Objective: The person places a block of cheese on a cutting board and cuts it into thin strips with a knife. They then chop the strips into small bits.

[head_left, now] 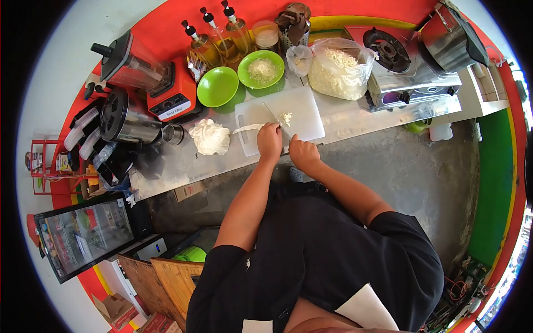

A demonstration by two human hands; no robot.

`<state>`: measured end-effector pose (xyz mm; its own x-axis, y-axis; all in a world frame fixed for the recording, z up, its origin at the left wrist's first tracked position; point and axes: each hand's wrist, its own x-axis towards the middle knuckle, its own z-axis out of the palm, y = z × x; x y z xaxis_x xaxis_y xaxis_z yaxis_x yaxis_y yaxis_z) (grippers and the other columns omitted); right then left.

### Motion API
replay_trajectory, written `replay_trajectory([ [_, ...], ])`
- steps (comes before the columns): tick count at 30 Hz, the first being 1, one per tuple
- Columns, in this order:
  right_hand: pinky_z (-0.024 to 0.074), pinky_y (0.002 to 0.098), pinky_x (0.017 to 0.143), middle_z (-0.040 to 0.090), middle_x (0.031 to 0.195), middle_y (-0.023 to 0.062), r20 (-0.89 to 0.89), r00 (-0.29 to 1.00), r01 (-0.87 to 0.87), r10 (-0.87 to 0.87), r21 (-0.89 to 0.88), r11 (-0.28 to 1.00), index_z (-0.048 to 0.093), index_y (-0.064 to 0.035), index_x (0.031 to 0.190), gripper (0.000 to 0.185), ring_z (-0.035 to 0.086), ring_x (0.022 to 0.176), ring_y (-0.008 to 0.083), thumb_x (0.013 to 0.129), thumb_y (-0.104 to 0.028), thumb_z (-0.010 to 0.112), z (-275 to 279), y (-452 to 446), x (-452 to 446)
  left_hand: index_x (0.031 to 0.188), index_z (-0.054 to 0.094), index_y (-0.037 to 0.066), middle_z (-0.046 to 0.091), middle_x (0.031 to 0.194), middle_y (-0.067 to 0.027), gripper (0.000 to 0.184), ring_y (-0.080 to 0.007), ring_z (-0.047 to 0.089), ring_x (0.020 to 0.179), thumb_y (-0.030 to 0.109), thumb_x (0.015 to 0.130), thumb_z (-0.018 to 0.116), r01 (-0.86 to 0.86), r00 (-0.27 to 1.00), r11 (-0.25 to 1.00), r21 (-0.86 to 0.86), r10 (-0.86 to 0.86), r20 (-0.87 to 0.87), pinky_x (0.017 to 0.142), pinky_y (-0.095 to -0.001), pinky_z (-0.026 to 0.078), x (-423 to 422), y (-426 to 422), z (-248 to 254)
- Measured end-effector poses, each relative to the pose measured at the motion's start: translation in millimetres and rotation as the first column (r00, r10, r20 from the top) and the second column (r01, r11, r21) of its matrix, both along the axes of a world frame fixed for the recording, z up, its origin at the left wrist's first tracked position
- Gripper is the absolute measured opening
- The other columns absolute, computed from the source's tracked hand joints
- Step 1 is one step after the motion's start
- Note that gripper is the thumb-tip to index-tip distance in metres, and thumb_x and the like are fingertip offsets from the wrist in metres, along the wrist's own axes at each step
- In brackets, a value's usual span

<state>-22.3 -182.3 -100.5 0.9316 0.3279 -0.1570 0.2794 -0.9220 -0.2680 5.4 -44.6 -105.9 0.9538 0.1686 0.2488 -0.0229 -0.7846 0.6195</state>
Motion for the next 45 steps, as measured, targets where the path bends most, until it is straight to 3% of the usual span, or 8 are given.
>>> replay_trajectory([
  [6, 0.0598, 0.0440, 0.063, 0.073, 0.078, 0.0195, -0.004, 1.000, -0.024, 0.024, -0.004, 1.000, 0.057, -0.0023, 0.095, 0.024, 0.075, 0.076, 0.0342, 0.101, -0.026, 0.054, 1.9, -2.0, 18.2, 0.088, 0.073, 0.000, 0.070, 0.089, -0.0168, 0.011, -0.0382, 0.067, 0.086, 0.005, 0.084, 0.064, 0.018, 1.000, 1.000, 0.014, -0.018, -0.017, 0.077, -0.0455, 0.053, 0.3, 1.0, 0.0],
  [11, 0.0604, 0.0428, 0.064, 0.072, 0.076, 0.0177, -0.026, 0.991, -0.131, 0.129, -0.104, 0.986, 0.059, 0.0000, 0.094, 0.016, 0.075, 0.075, 0.0325, 0.094, -0.016, 0.059, 42.9, 1.3, 11.5, 0.082, 0.069, -0.001, 0.067, 0.087, -0.0161, 0.007, -0.0379, 0.065, 0.083, 0.003, 0.084, 0.064, 0.050, 0.995, 0.998, -0.046, -0.046, 0.090, 0.074, -0.0465, 0.052, 1.0, 1.7, -8.0],
  [17, 0.0599, 0.0422, 0.059, 0.071, 0.072, 0.0170, 0.049, 0.999, 0.018, -0.016, -0.048, 0.999, 0.056, -0.0033, 0.089, 0.011, 0.075, 0.068, 0.0316, 0.092, -0.014, 0.056, 12.5, 8.3, -5.8, 0.088, 0.071, -0.001, 0.070, 0.092, -0.0154, 0.008, -0.0371, 0.067, 0.086, 0.003, 0.083, 0.066, 0.046, 0.997, 0.999, -0.015, -0.045, 0.066, 0.077, -0.0447, 0.054, 0.2, 3.7, -7.4],
  [24, 0.0590, 0.0421, 0.056, 0.071, 0.070, 0.0169, 0.100, 0.995, 0.022, -0.016, -0.064, 0.998, 0.054, -0.0047, 0.090, 0.012, 0.074, 0.065, 0.0311, 0.095, -0.015, 0.054, -8.8, 9.1, 2.7, 0.091, 0.073, 0.000, 0.071, 0.094, -0.0148, 0.010, -0.0364, 0.068, 0.086, 0.004, 0.083, 0.067, 0.018, 1.000, 1.000, -0.008, -0.018, 0.018, 0.078, -0.0444, 0.054, -2.3, 2.0, -1.5],
  [29, 0.0601, 0.0447, 0.067, 0.073, 0.084, 0.0201, -0.075, 0.997, 0.013, -0.012, 0.014, 1.000, 0.057, -0.0033, 0.094, 0.018, 0.076, 0.079, 0.0332, 0.099, -0.020, 0.054, 22.4, 4.4, 18.4, 0.089, 0.073, 0.002, 0.072, 0.093, -0.0153, 0.011, -0.0375, 0.068, 0.087, 0.008, 0.085, 0.064, 0.022, 1.000, 0.999, 0.027, -0.022, -0.008, 0.077, -0.0458, 0.054, -3.0, 1.8, 0.9],
  [33, 0.0600, 0.0464, 0.073, 0.073, 0.090, 0.0213, -0.114, 0.991, -0.079, 0.072, -0.053, 0.995, 0.058, -0.0010, 0.097, 0.019, 0.075, 0.084, 0.0351, 0.096, -0.020, 0.058, 42.1, 2.9, 21.4, 0.086, 0.072, 0.002, 0.071, 0.092, -0.0163, 0.012, -0.0391, 0.068, 0.085, 0.009, 0.086, 0.063, 0.013, 1.000, 1.000, 0.026, -0.012, -0.028, 0.075, -0.0475, 0.054, -2.1, 3.1, -1.5],
  [42, 0.0608, 0.0438, 0.065, 0.073, 0.082, 0.0205, -0.040, 0.999, -0.012, 0.009, -0.057, 0.998, 0.056, -0.0015, 0.095, 0.014, 0.076, 0.078, 0.0341, 0.096, -0.016, 0.055, 19.0, 6.1, -3.6, 0.085, 0.072, 0.003, 0.071, 0.093, -0.0144, 0.012, -0.0381, 0.068, 0.086, 0.010, 0.086, 0.062, -0.019, 0.994, 0.996, 0.088, 0.029, -0.109, 0.076, -0.0469, 0.054, -0.2, 1.2, -3.9],
  [45, 0.0593, 0.0378, 0.056, 0.071, 0.069, 0.0125, 0.081, 0.997, 0.015, -0.012, -0.043, 0.999, 0.057, -0.0039, 0.090, 0.011, 0.075, 0.066, 0.0282, 0.094, -0.014, 0.053, 2.4, 5.5, -2.1, 0.090, 0.073, 0.004, 0.072, 0.096, -0.0124, 0.012, -0.0362, 0.068, 0.089, 0.009, 0.087, 0.062, -0.020, 0.998, 0.997, 0.073, 0.024, -0.052, 0.079, -0.0452, 0.055, -2.1, 1.5, -2.1],
])
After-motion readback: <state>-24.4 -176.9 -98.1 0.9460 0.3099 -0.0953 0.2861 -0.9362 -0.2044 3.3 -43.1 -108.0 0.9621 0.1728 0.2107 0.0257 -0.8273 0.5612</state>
